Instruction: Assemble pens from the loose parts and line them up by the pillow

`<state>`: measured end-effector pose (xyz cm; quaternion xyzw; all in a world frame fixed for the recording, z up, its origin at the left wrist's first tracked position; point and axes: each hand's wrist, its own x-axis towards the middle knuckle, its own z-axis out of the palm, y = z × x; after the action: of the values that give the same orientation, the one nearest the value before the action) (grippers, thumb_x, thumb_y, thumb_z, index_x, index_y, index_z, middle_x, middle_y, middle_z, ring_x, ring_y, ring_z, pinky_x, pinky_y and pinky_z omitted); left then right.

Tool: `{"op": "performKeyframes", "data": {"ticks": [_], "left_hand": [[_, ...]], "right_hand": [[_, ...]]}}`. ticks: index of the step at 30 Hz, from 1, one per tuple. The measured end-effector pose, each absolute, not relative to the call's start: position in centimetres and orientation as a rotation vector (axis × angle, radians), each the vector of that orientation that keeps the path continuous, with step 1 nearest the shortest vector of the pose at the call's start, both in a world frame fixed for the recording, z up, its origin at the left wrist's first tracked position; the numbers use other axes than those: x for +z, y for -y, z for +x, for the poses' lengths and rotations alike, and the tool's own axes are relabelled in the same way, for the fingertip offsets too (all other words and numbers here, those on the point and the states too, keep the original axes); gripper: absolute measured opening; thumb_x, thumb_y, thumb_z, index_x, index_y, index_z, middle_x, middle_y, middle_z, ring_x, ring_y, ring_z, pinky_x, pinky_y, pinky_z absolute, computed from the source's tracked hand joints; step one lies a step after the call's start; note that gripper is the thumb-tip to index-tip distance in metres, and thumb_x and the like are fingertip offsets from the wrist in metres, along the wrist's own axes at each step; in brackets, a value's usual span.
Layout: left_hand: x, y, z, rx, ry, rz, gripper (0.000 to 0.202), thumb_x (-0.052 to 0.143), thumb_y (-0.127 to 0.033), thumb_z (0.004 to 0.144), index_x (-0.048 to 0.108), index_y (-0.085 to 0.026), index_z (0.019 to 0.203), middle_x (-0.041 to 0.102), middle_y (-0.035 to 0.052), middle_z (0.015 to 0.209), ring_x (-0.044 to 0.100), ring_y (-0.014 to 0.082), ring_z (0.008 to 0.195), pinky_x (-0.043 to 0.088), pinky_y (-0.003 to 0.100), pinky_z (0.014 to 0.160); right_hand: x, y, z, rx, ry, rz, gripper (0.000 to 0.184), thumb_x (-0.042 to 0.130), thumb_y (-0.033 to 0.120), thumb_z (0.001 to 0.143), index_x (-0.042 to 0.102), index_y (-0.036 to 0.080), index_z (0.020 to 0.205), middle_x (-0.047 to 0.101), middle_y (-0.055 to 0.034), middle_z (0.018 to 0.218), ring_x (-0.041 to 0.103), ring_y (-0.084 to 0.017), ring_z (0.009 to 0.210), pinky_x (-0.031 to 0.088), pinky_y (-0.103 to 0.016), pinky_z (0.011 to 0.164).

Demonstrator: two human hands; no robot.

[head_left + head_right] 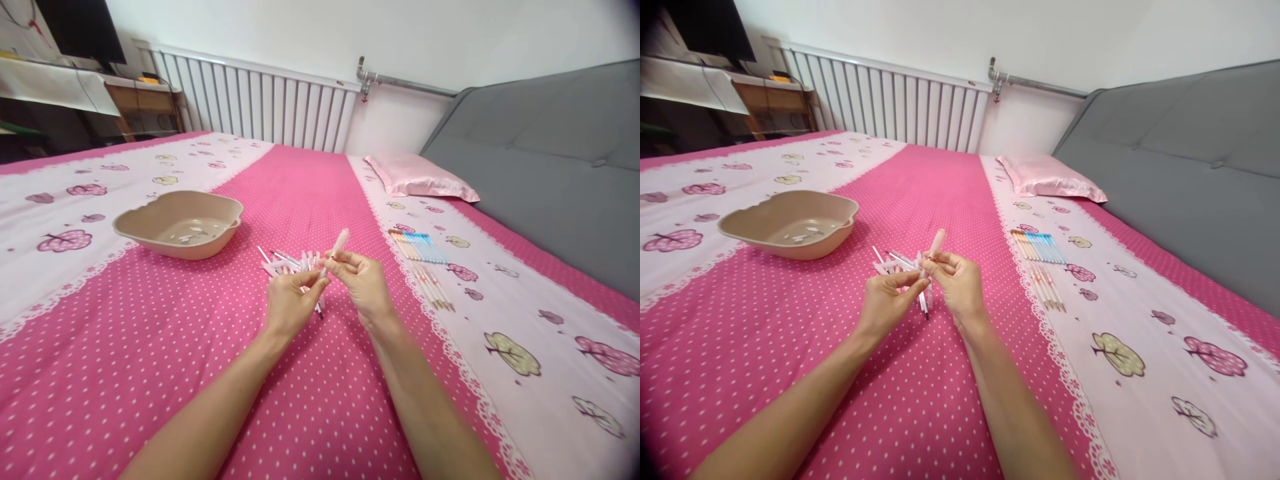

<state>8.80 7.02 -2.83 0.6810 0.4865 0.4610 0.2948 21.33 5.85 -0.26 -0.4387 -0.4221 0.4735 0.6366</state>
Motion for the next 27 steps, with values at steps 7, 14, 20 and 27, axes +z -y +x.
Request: {"op": "performKeyframes", "data": {"ticks": [7, 14, 20, 27], "left_hand": [[-2.90, -6.97, 8.87, 1.258, -1.307, 1.831, 0.018, 0.065, -0.034, 0.073, 0.076, -0.023, 0.083, 0.076, 0.0027, 0.080, 0.069, 0.0196, 0.069, 0.050, 0.034, 0.078], [-2.59, -6.62, 8.87, 1.267, -1.338, 1.813, 0.018, 0.067, -0.034, 0.072, 0.077, -0.024, 0.083, 0.075, 0.0021, 0.076, 0.067, 0.0187, 0.063, 0.050, 0.030, 0.066], [-2.64, -6.49, 8.88, 1.293, -1.345, 1.825, 0.017, 0.067, -0.036, 0.072, 0.077, -0.024, 0.080, 0.074, 0.0008, 0.069, 0.065, 0.0169, 0.058, 0.048, 0.028, 0.061], [-2.47, -6.49, 8.93, 1.282, -1.394, 1.838, 0.017, 0.067, -0.036, 0.072, 0.077, -0.023, 0.077, 0.074, 0.0022, 0.069, 0.064, 0.0165, 0.057, 0.048, 0.028, 0.060]], "right_hand": [[0.06, -5.67, 21.30, 1.054, 0.960, -1.030, 0.029, 0.081, 0.029, 0.058, 0.070, 0.015, 0.081, 0.073, -0.0061, 0.080, 0.069, -0.020, 0.080, 0.053, -0.033, 0.078], [-0.07, -5.61, 21.18, 1.043, 0.926, -1.031, 0.028, 0.083, 0.027, 0.055, 0.069, 0.015, 0.076, 0.072, -0.0046, 0.075, 0.069, -0.019, 0.074, 0.054, -0.032, 0.072], [-0.36, -5.80, 21.18, 1.042, 0.918, -1.024, 0.028, 0.083, 0.027, 0.054, 0.067, 0.015, 0.075, 0.072, -0.0040, 0.073, 0.068, -0.019, 0.072, 0.054, -0.031, 0.070], [-0.46, -5.73, 21.06, 1.041, 0.905, -1.025, 0.028, 0.083, 0.025, 0.054, 0.067, 0.015, 0.075, 0.071, -0.0038, 0.073, 0.068, -0.019, 0.071, 0.054, -0.031, 0.070]]}}
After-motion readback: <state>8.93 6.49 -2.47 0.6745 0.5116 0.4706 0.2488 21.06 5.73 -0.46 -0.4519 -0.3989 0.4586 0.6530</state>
